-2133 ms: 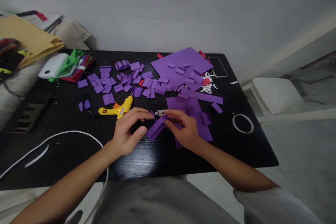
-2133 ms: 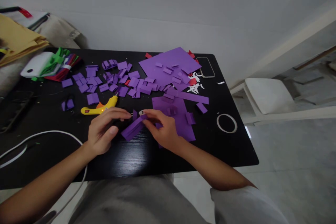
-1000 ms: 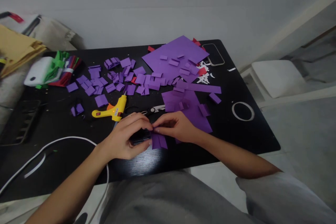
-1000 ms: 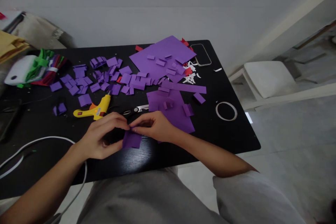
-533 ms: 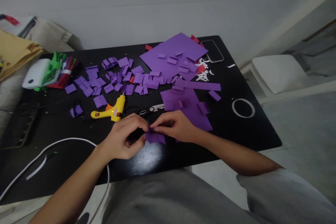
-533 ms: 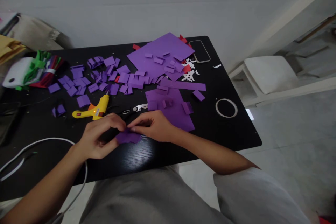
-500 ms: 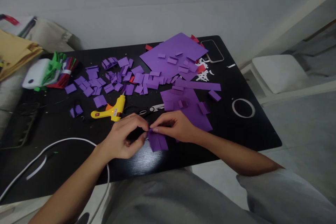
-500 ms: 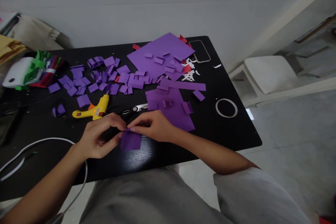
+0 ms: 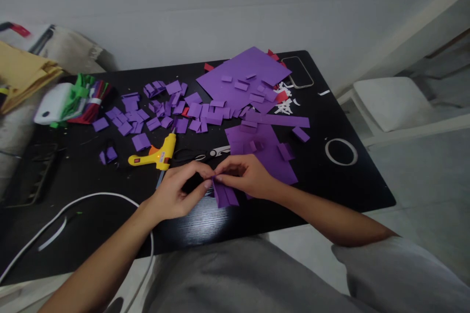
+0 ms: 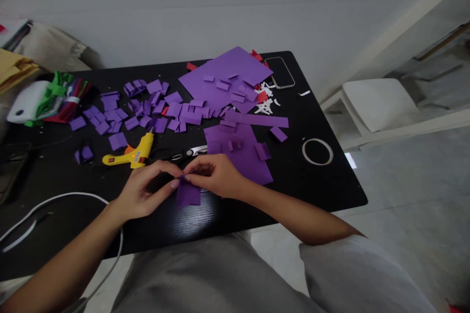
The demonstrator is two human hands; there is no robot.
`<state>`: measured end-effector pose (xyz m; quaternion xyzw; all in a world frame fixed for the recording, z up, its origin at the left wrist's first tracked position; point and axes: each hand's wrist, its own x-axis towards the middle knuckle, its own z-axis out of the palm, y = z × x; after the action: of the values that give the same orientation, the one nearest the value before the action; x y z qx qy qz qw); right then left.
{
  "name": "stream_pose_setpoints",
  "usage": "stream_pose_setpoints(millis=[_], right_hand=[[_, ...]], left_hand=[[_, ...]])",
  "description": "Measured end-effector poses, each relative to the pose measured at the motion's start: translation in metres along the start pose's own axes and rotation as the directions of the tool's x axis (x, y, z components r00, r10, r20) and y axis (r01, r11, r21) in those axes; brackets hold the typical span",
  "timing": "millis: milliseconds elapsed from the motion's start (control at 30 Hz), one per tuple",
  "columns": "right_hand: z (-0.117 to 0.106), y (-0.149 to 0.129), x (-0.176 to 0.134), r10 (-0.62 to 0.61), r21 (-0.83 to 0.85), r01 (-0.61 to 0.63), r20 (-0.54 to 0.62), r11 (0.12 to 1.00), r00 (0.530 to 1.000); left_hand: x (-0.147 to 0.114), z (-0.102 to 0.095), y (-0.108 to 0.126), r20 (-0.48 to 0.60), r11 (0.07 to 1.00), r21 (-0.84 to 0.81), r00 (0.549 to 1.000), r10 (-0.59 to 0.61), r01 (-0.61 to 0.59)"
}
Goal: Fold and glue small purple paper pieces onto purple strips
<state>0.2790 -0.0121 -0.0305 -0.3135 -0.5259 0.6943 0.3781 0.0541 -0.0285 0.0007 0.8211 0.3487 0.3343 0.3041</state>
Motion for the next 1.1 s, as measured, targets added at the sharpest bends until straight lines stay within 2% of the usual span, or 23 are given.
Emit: stream_pose_setpoints(millis=[267,633,867,1100], right_hand=[[0.0001,-0.0019,-0.0014,0.044,0.007,-0.044,0.026,0.999,0.999],[0.0004,-0.0008,-0.0025,0.007,-0.002,-0.007,-0.020,1.000,1.000],[-0.0016,-0.0043,-0.0010,0.038,0.044,-0.037,-0.034,0.998,0.999],[-0.0024,-0.0033,0.0000,0.035,0.108,-0.032,-0.027,0.994,0.999]], left_hand=[[0.0006,0.0028,0.0009,-0.019,0.998,-0.038,0.999,-0.041,0.040],[-0.0020,0.0065,-0.0023,-0.004,0.988,-0.111,0.994,-0.111,0.110],[-0.0007,0.0028,-0.0014,0.037,0.993,-0.115,0.999,-0.009,0.013],[-0.0015,0.0027,-0.0015,-0.026,0.996,-0.083,0.999,-0.042,0.040]])
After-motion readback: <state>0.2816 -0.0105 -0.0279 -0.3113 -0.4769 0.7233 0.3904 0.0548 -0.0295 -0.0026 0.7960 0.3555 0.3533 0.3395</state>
